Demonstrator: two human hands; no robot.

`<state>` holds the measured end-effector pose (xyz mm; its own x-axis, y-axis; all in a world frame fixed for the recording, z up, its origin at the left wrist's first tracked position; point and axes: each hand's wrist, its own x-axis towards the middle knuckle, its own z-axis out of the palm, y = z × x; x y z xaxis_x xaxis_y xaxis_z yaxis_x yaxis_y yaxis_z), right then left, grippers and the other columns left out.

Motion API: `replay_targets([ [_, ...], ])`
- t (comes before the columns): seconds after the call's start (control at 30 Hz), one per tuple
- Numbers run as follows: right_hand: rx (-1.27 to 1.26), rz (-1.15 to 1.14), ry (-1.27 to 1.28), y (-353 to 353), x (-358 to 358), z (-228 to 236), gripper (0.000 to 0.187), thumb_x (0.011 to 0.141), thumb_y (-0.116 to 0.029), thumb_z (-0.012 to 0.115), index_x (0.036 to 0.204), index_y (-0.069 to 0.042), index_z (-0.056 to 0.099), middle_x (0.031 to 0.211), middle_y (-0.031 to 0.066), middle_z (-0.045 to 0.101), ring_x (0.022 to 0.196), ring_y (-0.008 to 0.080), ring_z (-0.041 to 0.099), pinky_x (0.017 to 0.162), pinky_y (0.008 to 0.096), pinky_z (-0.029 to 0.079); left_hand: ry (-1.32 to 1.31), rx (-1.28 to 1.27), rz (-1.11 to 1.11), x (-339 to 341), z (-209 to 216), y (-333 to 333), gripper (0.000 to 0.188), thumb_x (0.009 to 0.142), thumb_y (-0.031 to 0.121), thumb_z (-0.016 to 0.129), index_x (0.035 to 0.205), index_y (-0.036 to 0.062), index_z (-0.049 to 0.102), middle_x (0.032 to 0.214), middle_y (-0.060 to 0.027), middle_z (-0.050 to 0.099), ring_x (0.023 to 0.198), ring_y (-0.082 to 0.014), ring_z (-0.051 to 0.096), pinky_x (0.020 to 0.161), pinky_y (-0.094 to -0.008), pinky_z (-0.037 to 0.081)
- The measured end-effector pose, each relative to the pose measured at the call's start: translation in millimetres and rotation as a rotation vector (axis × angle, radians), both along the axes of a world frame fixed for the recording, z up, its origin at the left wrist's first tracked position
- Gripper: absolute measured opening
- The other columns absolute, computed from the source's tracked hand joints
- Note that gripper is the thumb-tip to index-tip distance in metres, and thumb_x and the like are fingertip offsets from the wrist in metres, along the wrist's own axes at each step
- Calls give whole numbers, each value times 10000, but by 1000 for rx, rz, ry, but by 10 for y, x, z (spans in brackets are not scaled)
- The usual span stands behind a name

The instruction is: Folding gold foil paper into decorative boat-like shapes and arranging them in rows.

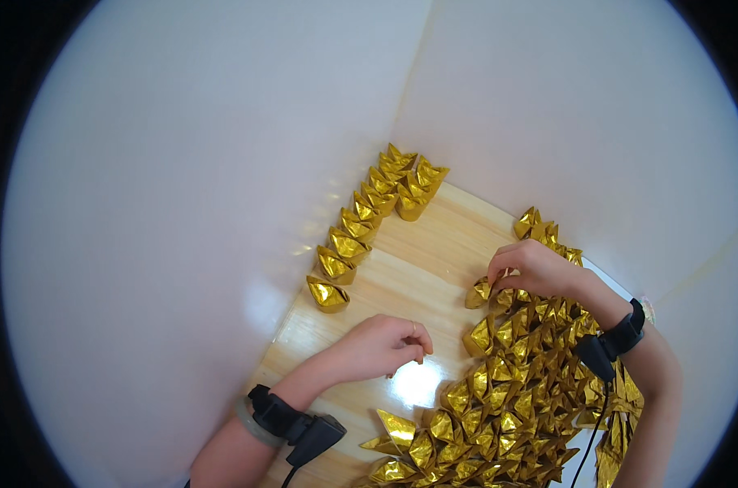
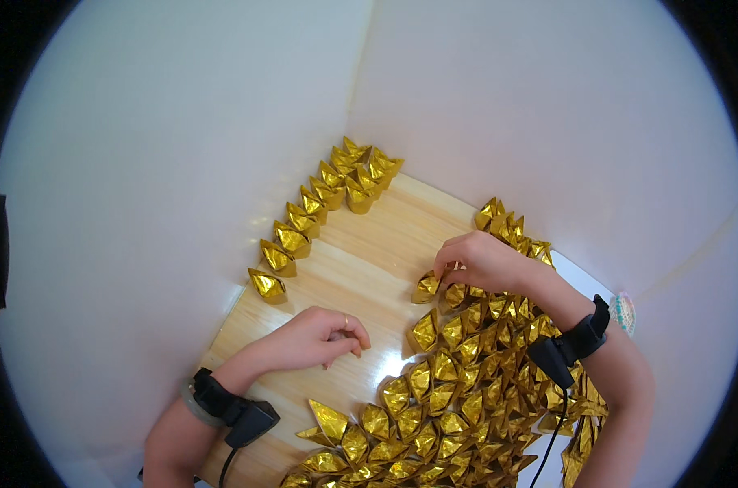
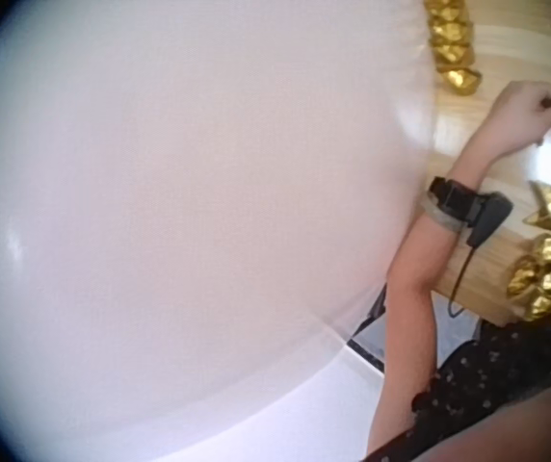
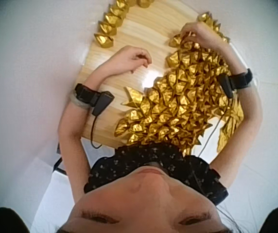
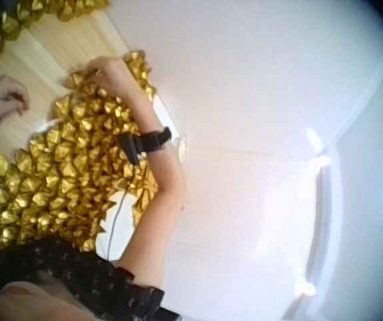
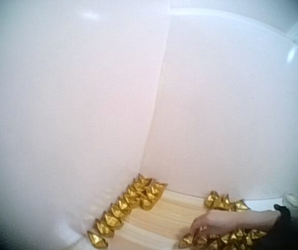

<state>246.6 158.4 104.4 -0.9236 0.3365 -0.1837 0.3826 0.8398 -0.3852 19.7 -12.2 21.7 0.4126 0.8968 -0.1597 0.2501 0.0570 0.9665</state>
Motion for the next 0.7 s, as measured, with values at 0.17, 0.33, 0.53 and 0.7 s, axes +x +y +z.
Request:
replay_targets([
  [0.17,97,-45,154,11,-250,-22,112,742,-103,680,825,-30,667,743,104,649,679,245,627,643,341,494,7,20,-10,12,24,-7,150,872,107,535,963,28,624,787,-46,646,552,-75,543,497,-225,459],
  [0.33,209,-184,248,27,-811,-132,153,769,-166,655,834,-27,665,737,118,648,694,282,617,637,362,482,11,-3,-22,-18,-4,0,153,875,117,529,964,38,625,792,-38,644,549,-75,543,500,-229,461],
  [0.53,359,-47,299,191,-1043,-382,104,782,-125,623,807,-26,646,767,121,640,720,299,607,656,382,485,-23,41,-12,6,-1,-4,162,826,100,523,921,9,619,752,-68,649,505,-126,577,497,-270,474],
  [0.7,446,-109,289,223,-1120,-423,91,790,-110,611,808,-27,644,775,113,642,711,299,610,658,380,491,6,45,-14,-5,0,-7,173,828,105,516,928,11,622,758,-72,654,504,-131,584,505,-274,482],
])
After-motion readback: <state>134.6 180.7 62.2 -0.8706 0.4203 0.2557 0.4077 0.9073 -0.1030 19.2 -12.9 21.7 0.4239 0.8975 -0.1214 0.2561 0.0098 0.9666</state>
